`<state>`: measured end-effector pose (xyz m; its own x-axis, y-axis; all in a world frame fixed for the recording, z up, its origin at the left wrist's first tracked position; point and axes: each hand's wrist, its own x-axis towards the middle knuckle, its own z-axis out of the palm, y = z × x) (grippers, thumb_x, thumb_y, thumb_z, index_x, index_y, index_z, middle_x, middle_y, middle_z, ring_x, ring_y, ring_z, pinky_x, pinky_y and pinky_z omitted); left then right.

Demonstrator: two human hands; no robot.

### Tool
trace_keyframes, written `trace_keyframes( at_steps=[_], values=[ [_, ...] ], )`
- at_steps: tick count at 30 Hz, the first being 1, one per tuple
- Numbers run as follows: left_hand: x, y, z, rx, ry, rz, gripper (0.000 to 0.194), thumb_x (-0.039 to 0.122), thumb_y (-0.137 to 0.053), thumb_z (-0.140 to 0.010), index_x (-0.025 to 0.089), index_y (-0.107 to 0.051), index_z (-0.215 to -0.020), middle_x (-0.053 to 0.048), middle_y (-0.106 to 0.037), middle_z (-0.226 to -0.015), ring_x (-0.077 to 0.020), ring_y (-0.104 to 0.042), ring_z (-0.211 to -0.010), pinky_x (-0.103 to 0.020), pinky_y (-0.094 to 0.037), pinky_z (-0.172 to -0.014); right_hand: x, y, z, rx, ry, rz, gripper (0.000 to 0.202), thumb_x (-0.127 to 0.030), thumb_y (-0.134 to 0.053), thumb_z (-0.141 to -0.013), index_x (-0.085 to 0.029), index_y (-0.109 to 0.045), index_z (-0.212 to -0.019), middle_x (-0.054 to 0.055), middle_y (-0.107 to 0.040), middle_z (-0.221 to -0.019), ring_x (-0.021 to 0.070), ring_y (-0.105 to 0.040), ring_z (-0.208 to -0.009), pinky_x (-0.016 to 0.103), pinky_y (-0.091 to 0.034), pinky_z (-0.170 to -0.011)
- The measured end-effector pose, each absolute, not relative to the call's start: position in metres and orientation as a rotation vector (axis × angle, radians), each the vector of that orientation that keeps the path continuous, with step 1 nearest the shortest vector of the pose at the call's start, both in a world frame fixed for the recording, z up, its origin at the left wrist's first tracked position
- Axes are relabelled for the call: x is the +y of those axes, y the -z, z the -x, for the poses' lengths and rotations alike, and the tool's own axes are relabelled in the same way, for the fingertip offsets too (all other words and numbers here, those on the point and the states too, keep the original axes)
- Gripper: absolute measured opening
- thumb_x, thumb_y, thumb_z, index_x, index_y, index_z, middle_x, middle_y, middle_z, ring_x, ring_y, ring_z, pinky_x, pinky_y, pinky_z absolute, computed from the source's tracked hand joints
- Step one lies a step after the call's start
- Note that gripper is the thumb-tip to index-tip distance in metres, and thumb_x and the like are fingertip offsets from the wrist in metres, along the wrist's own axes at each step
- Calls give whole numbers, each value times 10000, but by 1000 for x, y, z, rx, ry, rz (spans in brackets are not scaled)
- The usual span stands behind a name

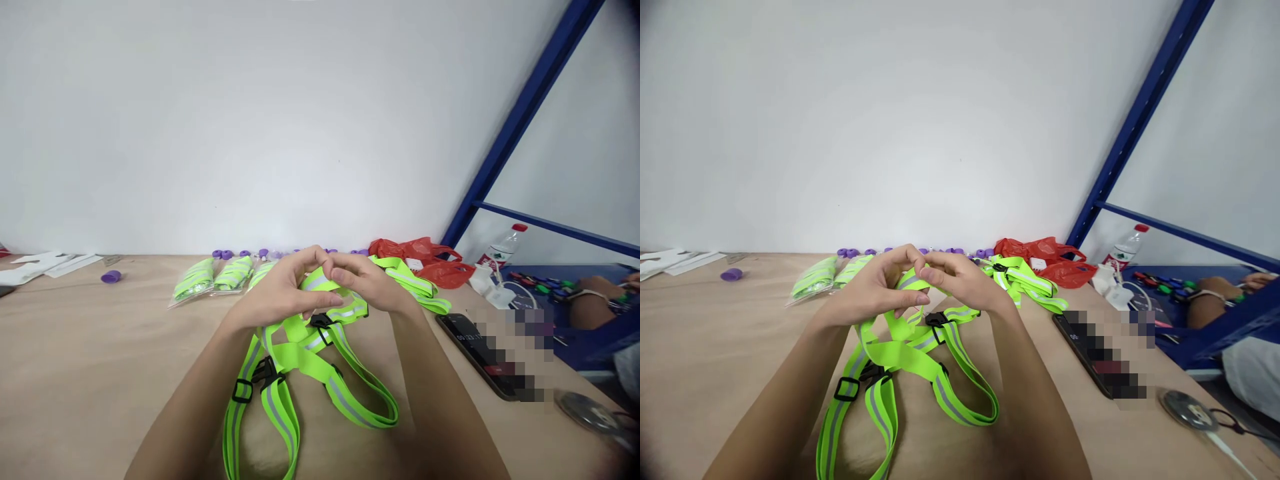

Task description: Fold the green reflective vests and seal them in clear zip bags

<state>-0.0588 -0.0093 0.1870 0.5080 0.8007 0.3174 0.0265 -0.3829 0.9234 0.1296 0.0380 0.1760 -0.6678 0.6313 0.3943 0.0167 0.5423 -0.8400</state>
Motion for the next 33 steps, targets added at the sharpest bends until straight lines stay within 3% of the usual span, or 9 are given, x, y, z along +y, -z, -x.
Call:
trace_keyframes(
  at_steps=[4,10,17,23,28,33],
  values=[
    [-12,-187,62,755,-999,-1837,348,318,-790,-804,211,-527,-1004,3,-578,-923,-102,-566,-734,-207,-465,-600,39,-176,-140,-2099,-1129,646,458,-559,-703,-820,-180,-532,-628,-52,-472,-550,91,-442,-511,221,-359,-485],
    [-8,-188,68,704,-921,-1842,279,443,-597,-946,217,-493,-1073,40,-540,-747,-101,-476,-616,-223,-371,-549,35,-179,-154,-1689,-1132,432,380,-495,-717,-846,-190,-569,-674,-51,-525,-495,90,-458,-410,221,-351,-416],
    [-9,-190,62,919,-832,-2197,344,417,-747,-819,227,-602,-1067,-46,-636,-1124,-245,-584,-1034,-329,-456,-877,31,-183,-150,-1471,-1085,415,414,-563,-707,-830,-238,-486,-702,-37,-568,-474,170,-614,-474,268,-447,-470],
    [-7,-186,67,957,-835,-2115,570,319,-752,-791,268,-509,-1304,-47,-633,-1038,-215,-601,-869,-300,-480,-697,31,-186,-153,-1355,-953,571,488,-685,-644,-788,-265,-405,-716,-26,-537,-480,228,-663,-549,311,-442,-470],
    [-3,-184,71,897,-839,-1925,422,261,-622,-893,232,-455,-1279,-6,-600,-850,-157,-567,-741,-246,-422,-613,33,-188,-156,-1336,-851,574,483,-707,-557,-826,-265,-400,-710,-29,-505,-484,198,-586,-483,324,-415,-497],
    [1,-187,80,823,-1017,-1730,341,262,-621,-912,268,-417,-1185,57,-522,-764,-89,-466,-579,-200,-366,-524,36,-187,-160,-1276,-856,470,390,-591,-553,-866,-261,-456,-682,-21,-495,-508,191,-559,-501,340,-442,-554]
  ],
)
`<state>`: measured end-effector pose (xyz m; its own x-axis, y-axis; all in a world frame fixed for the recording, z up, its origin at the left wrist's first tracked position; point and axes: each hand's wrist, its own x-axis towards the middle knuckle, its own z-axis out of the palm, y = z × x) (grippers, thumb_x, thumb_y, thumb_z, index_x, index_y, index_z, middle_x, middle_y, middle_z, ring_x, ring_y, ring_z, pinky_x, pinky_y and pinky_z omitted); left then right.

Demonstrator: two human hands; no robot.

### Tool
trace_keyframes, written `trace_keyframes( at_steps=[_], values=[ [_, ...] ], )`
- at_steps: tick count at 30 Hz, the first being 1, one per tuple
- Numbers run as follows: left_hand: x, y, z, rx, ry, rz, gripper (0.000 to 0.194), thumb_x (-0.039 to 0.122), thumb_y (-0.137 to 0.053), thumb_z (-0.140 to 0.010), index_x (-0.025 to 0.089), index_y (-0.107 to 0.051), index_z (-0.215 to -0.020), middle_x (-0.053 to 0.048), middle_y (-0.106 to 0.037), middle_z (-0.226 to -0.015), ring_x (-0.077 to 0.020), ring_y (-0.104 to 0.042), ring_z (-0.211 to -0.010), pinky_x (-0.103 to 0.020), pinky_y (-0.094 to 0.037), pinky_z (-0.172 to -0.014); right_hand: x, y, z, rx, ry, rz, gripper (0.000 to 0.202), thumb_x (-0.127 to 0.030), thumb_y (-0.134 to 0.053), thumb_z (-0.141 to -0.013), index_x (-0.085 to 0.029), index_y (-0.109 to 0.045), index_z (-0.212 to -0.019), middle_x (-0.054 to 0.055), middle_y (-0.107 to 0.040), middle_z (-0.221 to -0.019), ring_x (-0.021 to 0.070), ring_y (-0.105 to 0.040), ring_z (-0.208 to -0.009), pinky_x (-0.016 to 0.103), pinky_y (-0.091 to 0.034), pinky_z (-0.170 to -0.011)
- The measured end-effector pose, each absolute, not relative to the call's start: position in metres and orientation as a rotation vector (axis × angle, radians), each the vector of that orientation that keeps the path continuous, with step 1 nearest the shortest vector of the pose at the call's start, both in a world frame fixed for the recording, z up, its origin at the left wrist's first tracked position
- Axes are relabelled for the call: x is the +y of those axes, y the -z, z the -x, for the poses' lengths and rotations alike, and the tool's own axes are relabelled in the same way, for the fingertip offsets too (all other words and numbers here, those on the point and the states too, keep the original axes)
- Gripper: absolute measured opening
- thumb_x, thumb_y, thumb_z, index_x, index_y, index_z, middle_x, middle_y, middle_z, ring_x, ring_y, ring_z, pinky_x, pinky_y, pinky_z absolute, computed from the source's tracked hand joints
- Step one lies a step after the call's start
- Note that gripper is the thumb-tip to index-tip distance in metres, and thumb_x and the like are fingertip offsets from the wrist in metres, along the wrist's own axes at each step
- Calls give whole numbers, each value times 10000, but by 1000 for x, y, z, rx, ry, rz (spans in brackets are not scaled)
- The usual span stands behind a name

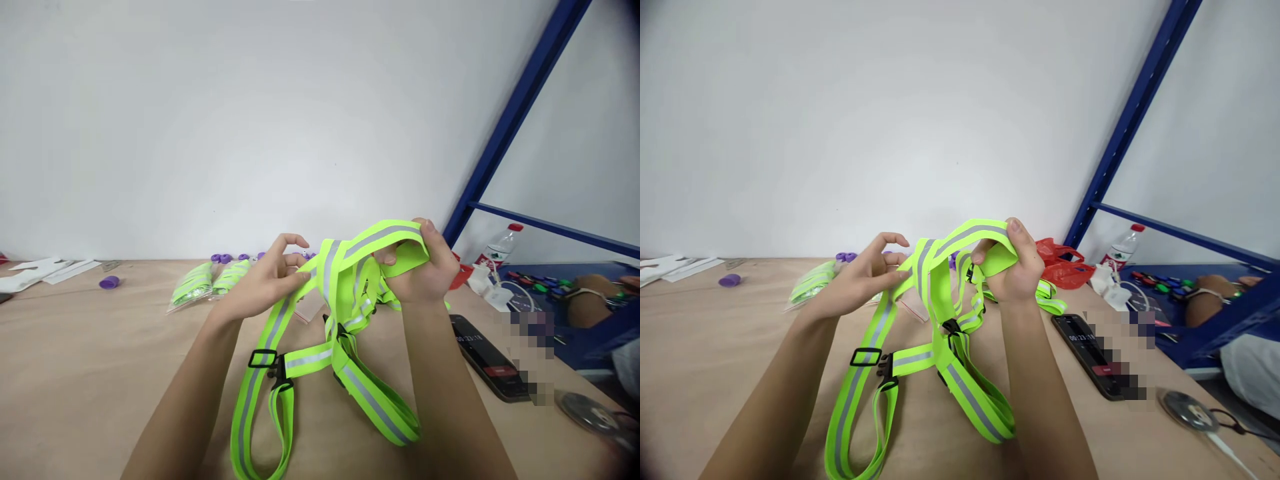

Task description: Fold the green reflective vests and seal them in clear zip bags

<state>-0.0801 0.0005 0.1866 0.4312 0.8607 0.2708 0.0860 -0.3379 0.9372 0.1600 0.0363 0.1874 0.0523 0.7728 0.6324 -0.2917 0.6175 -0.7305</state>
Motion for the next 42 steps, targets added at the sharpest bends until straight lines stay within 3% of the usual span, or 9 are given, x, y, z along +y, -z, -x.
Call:
trace_keyframes(
  at_steps=[3,9,12,17,22,28,35,38,42],
  values=[
    [-1,-191,87,707,-1087,-1614,320,255,-657,-883,270,-435,-1113,57,-541,-772,-71,-455,-528,-191,-377,-490,37,-188,-161,-1237,-862,474,366,-548,-541,-859,-262,-413,-670,-19,-479,-508,190,-529,-488,346,-438,-554],
    [-4,-199,95,623,-1216,-1429,227,285,-723,-789,204,-518,-842,79,-432,-619,-12,-257,-386,-160,-209,-377,37,-187,-157,-1214,-871,551,391,-559,-581,-784,-277,-354,-637,14,-492,-529,217,-549,-513,363,-433,-527],
    [-3,-199,97,723,-1239,-1418,240,334,-739,-799,216,-541,-866,91,-375,-581,-19,-221,-393,-152,-172,-371,38,-185,-151,-1240,-866,573,405,-595,-556,-794,-279,-345,-656,12,-488,-512,242,-599,-557,378,-454,-549],
    [4,-194,98,892,-963,-1551,336,483,-739,-817,214,-581,-943,79,-378,-591,-40,-258,-431,-164,-178,-387,36,-182,-143,-1299,-849,567,422,-627,-526,-822,-271,-347,-685,-5,-485,-505,255,-645,-618,369,-458,-561],
    [11,-186,94,868,-738,-1659,472,564,-702,-828,183,-527,-612,81,-242,-528,-42,-188,-415,-197,-123,-387,35,-180,-139,-1339,-885,516,415,-604,-564,-827,-266,-370,-685,-8,-525,-523,221,-608,-539,348,-442,-525],
    [9,-185,89,735,-924,-1619,432,557,-776,-731,162,-644,-619,31,-457,-469,-73,-358,-392,-220,-263,-381,32,-179,-143,-1445,-910,596,461,-671,-574,-808,-271,-394,-663,1,-536,-492,229,-603,-514,333,-426,-468],
    [-16,-201,99,690,-1593,-1433,455,628,-813,-623,204,-651,-580,-15,-571,-550,-151,-542,-533,-270,-457,-475,25,-183,-163,-1754,-1281,530,425,-562,-765,-743,-217,-534,-659,-43,-523,-419,108,-421,-313,235,-301,-351],
    [-30,-210,100,677,-1714,-1389,402,603,-853,-599,241,-679,-579,-13,-581,-559,-173,-584,-584,-261,-454,-453,20,-187,-165,-1925,-1384,598,376,-493,-794,-749,-200,-559,-741,-55,-529,-488,90,-441,-367,208,-293,-369],
    [-38,-219,99,654,-1792,-1372,305,550,-855,-645,271,-735,-671,-25,-690,-780,-224,-678,-834,-234,-451,-434,18,-193,-164,-2054,-1155,706,305,-419,-762,-799,-185,-574,-745,-19,-570,-653,112,-531,-566,219,-397,-503]
  ],
)
